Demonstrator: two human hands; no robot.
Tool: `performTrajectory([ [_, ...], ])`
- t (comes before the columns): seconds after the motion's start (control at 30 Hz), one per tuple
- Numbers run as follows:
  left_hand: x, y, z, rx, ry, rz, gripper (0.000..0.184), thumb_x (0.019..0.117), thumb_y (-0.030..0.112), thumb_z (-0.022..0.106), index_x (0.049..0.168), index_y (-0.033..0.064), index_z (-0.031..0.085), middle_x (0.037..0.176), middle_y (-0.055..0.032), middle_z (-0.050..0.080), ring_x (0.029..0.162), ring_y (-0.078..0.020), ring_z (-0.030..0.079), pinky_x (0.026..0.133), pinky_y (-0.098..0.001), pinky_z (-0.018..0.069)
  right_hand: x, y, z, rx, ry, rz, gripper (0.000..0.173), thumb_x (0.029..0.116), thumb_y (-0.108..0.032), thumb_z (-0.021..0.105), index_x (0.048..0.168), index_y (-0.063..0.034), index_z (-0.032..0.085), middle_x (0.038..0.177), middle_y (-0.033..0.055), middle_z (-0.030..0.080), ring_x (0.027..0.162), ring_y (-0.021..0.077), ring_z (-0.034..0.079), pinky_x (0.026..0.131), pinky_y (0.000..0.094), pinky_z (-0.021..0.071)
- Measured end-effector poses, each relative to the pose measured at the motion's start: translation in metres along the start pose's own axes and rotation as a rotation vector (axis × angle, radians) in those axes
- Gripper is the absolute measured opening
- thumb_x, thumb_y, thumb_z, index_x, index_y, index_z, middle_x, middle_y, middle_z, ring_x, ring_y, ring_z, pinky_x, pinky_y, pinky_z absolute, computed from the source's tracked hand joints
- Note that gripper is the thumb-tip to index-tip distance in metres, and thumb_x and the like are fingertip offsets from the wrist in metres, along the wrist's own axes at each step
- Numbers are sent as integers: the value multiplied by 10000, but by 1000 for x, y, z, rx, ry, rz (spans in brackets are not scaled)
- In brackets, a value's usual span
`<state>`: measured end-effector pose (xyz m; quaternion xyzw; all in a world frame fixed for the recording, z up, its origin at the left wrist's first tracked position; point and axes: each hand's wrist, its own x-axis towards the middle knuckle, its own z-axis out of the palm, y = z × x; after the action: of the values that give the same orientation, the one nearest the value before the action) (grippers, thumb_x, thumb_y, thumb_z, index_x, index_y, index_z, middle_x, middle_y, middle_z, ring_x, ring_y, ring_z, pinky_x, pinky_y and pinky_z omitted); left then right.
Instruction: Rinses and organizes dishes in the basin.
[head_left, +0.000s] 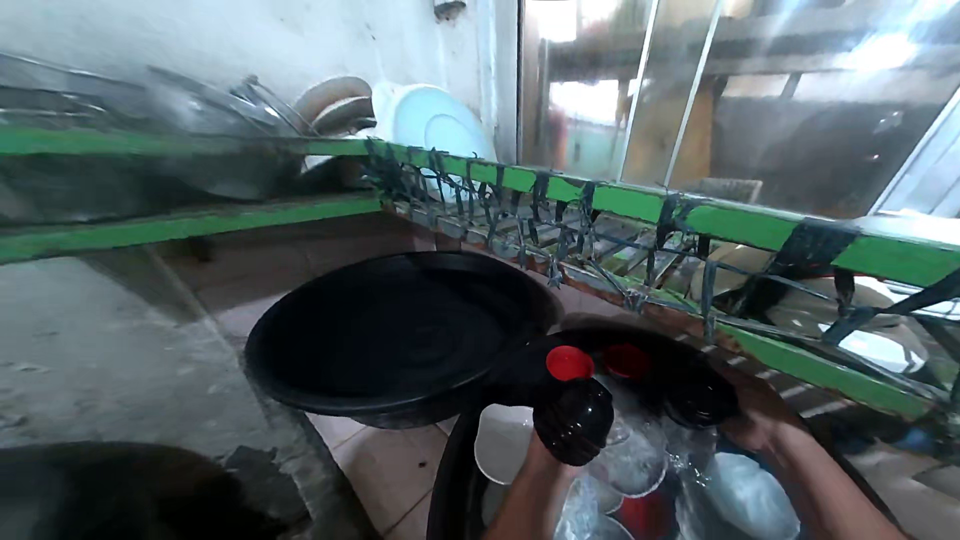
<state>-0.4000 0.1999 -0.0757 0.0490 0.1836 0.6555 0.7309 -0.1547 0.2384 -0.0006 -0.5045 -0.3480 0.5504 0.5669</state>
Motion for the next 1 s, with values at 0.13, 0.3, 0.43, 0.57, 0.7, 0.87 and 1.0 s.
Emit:
performTrajectory([
  [0.13, -5, -3, 4, 135, -174, -168, 480, 1114, 254, 182, 1083, -1, 588, 892, -177, 695, 788, -284, 701, 682, -426, 608, -15, -13, 32, 98, -597, 268, 316, 985, -432, 557, 960, -152, 701, 809, 40, 729, 701, 115, 714, 606, 283, 616],
  [0.3, -5, -6, 3, 252, -413, -330, 311, 1091, 117, 325, 1260, -27, 542, 1134, -207, 691, 1018, -339, 701, 852, -487, 604, -14, -19, 100, -594, -522, 30, 253, 1064, -241, 513, 1057, -38, 663, 841, 1, 657, 740, 49, 618, 689, 229, 536],
  [0.43, -12, -4, 3, 123, -94, -196, 411, 1129, 247, 207, 1207, 26, 545, 1028, -153, 670, 929, -265, 677, 798, -441, 591, 8, 7, 129, -878, -369, -186, 329, 1071, -295, 544, 1109, -11, 706, 1081, 131, 699, 997, 227, 626, 915, 473, 486],
  [0.57, -15, 6, 9, -7, 26, 35, 384, 1122, 271, 227, 1214, 71, 542, 1034, -108, 646, 947, -200, 643, 825, -383, 567, 44, 37, 113, -1165, -152, -428, 475, 1067, -329, 538, 1477, -90, 525, 1519, 183, 495, 1402, 363, 474, 1153, 572, 374],
  [0.7, -13, 11, 8, -13, 39, 173, 272, 1102, 111, 283, 1199, 59, 532, 1019, -104, 619, 937, -179, 625, 822, -340, 556, 45, 59, 95, -1583, -240, -104, 601, 1054, -333, 531, 1586, -115, 354, 1489, 225, 513, 1358, 409, 513, 1102, 623, 407],
  [0.87, -4, 9, 2, -77, 23, 280, 347, 1099, 153, 214, 1116, 71, 550, 925, -83, 637, 869, -172, 645, 773, -353, 569, 34, 49, 79, -1603, -230, -175, 409, 1079, -234, 475, 1469, -138, 555, 1436, 182, 581, 1351, 378, 531, 1127, 580, 403],
  [1.0, -6, 10, 2, -70, 24, 188, 478, 1107, 311, 125, 1125, 93, 550, 945, -86, 649, 893, -189, 653, 792, -384, 568, 26, 19, 67, -942, -97, -271, 385, 1114, -177, 410, 1418, 10, 555, 1445, 230, 551, 1361, 358, 506, 1137, 534, 378],
])
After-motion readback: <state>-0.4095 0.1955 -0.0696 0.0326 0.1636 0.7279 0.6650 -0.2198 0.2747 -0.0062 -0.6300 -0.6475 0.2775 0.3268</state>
